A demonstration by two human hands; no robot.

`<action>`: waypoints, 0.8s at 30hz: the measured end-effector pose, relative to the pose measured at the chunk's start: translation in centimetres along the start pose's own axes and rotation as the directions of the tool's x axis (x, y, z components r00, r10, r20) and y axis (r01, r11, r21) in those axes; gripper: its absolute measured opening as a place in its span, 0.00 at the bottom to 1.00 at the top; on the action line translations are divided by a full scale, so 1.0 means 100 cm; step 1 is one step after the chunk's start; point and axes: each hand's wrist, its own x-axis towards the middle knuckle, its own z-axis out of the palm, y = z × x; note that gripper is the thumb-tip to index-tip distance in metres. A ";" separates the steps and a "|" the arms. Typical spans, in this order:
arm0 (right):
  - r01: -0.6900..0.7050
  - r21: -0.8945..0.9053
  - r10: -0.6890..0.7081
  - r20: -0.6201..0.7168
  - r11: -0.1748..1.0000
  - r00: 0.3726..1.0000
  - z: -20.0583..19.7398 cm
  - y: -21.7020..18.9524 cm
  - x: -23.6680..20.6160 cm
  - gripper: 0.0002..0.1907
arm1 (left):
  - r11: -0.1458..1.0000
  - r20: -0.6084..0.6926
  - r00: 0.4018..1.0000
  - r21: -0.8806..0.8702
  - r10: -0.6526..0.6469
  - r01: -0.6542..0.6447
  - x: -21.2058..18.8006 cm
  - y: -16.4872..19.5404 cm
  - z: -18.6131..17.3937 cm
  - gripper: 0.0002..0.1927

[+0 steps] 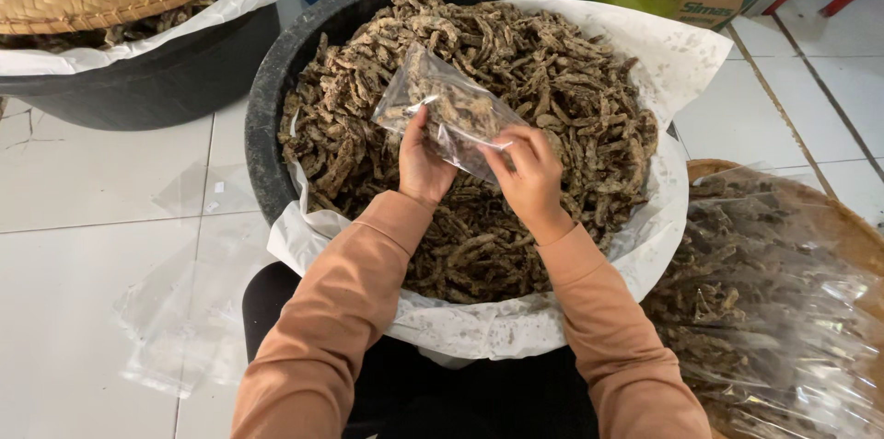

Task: The person sits on the floor with a large basin of dried food pieces on their lap. They take handfuls of the dried pieces, fill a clear plastic bag, press the contents down, seal the bag, and place it into a basket beside them that already holds filled bags.

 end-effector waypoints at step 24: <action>-0.122 0.084 -0.020 0.892 0.989 0.452 0.036 0.020 -0.038 0.03 | 0.966 -0.050 0.974 -0.124 0.220 -0.225 -0.001 0.053 0.007 0.33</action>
